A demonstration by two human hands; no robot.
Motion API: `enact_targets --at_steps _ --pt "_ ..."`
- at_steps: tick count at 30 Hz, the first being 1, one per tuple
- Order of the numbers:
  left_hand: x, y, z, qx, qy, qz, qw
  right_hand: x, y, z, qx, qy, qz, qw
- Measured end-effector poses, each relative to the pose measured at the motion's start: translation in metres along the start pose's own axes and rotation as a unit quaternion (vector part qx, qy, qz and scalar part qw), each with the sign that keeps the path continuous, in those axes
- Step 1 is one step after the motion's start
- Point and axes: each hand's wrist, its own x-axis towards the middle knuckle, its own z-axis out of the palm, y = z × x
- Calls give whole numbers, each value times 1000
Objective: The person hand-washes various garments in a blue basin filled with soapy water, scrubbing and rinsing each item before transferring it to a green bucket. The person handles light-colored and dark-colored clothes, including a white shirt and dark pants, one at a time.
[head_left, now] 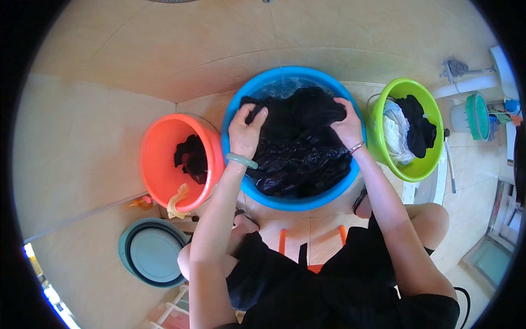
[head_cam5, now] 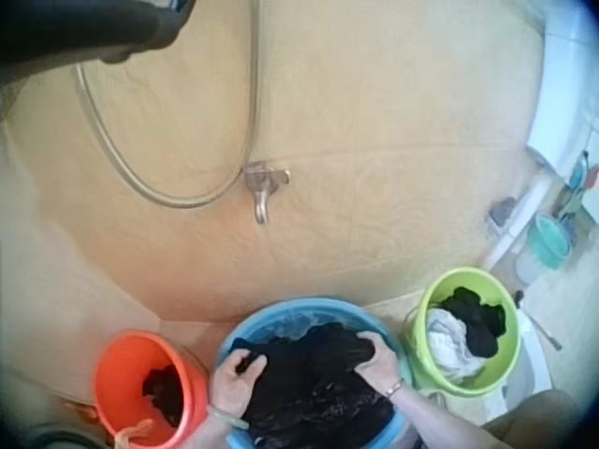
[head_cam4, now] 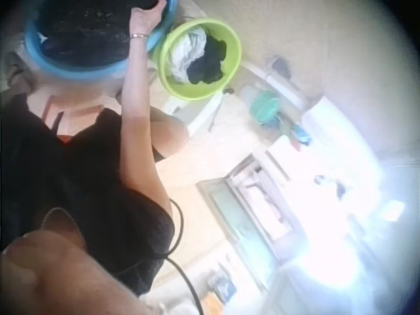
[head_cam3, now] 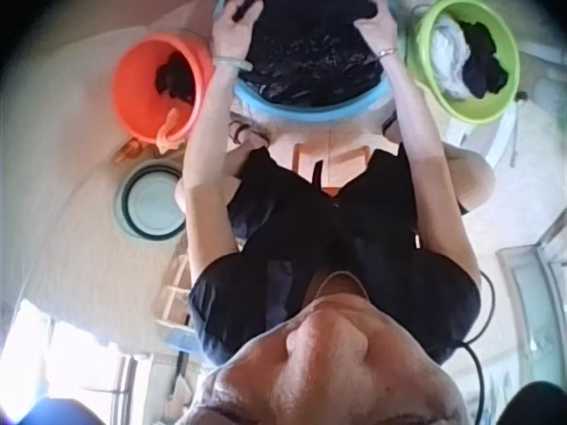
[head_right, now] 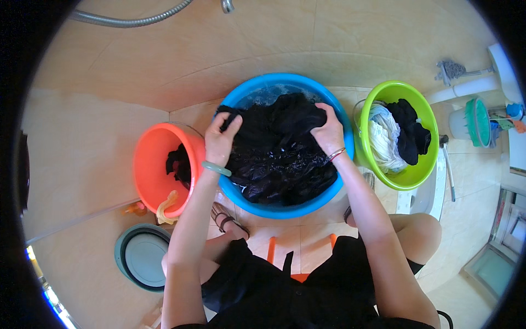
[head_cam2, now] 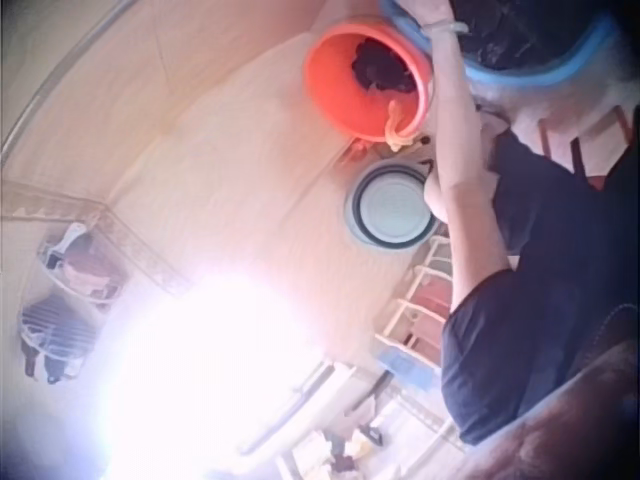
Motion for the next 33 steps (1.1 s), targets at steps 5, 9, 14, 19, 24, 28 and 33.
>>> enact_targets --at_steps 5,9,14,19,24,28,33 --pt "-15 -18 41 426 -161 -83 886 -8 10 37 -267 -51 -107 956" --pt "-22 -37 75 517 -181 80 833 -12 46 74 -364 -133 -145 910" --pt "-13 -103 107 514 -263 81 812 1 97 114 -430 -235 -73 868" --pt "4 -133 131 532 -397 -20 748 29 114 134 -523 -345 63 777" --pt "20 -234 162 381 -338 -162 845 34 128 137 -501 -211 -39 838" --pt "22 -199 136 411 -394 -113 814 60 85 112 -464 -371 65 802" --pt "-42 -102 129 205 11 -57 977 58 53 49 -274 -230 2 934"
